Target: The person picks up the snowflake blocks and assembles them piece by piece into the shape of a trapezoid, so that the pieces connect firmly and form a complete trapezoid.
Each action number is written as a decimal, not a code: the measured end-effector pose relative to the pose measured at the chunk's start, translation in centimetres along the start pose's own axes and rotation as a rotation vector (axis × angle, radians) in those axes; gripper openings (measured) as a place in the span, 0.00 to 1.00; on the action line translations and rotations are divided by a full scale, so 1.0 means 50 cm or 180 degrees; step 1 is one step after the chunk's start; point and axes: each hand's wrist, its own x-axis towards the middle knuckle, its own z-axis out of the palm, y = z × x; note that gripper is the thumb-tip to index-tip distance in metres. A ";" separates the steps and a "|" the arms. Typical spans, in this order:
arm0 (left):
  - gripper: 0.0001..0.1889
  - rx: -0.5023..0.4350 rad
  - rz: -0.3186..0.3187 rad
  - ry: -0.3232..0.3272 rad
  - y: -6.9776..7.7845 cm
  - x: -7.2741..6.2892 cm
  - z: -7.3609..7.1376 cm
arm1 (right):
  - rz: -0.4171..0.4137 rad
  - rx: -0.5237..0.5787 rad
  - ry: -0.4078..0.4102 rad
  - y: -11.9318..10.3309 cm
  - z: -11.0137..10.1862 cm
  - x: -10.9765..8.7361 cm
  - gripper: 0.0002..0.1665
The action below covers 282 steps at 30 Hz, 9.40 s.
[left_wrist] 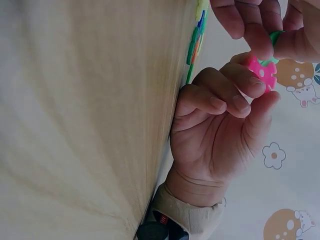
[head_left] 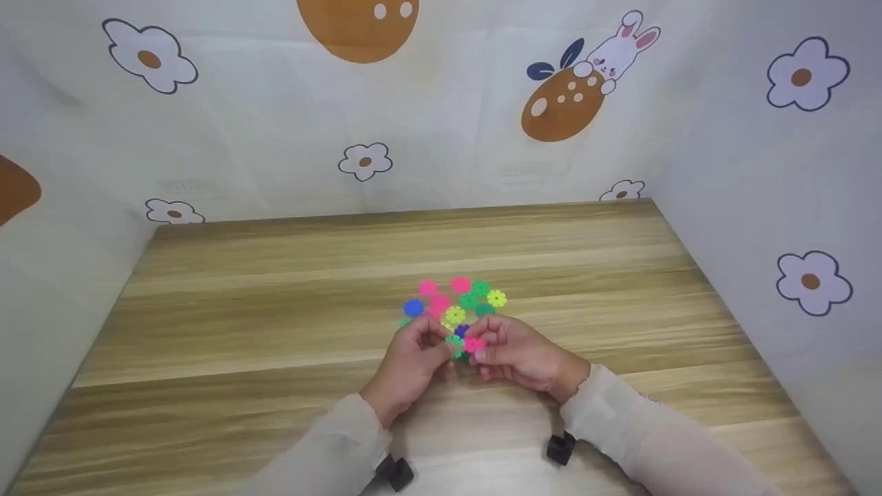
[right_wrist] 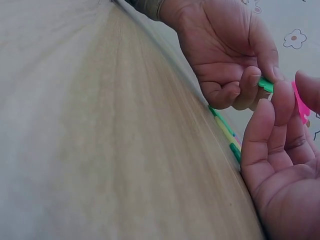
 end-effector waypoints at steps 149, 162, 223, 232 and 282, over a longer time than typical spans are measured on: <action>0.06 0.0073 -0.0322 0.0040 -0.006 0.013 -0.016 | -0.0076 -0.0569 0.1096 -0.009 0.009 -0.009 0.11; 0.05 0.0154 -0.0277 0.0055 -0.004 0.009 -0.009 | -0.0020 -0.0726 0.1296 -0.010 0.025 -0.009 0.09; 0.12 0.0176 -0.0322 -0.0197 -0.003 0.005 -0.017 | 0.0526 -0.2824 0.0995 -0.032 0.035 -0.022 0.15; 0.11 0.0261 -0.0271 -0.0163 -0.003 0.005 -0.015 | 0.0452 -0.1505 0.1270 -0.026 0.015 -0.015 0.13; 0.09 0.0277 -0.0304 -0.0230 -0.007 0.011 -0.023 | -0.0167 -0.0529 0.0981 -0.018 0.018 -0.016 0.14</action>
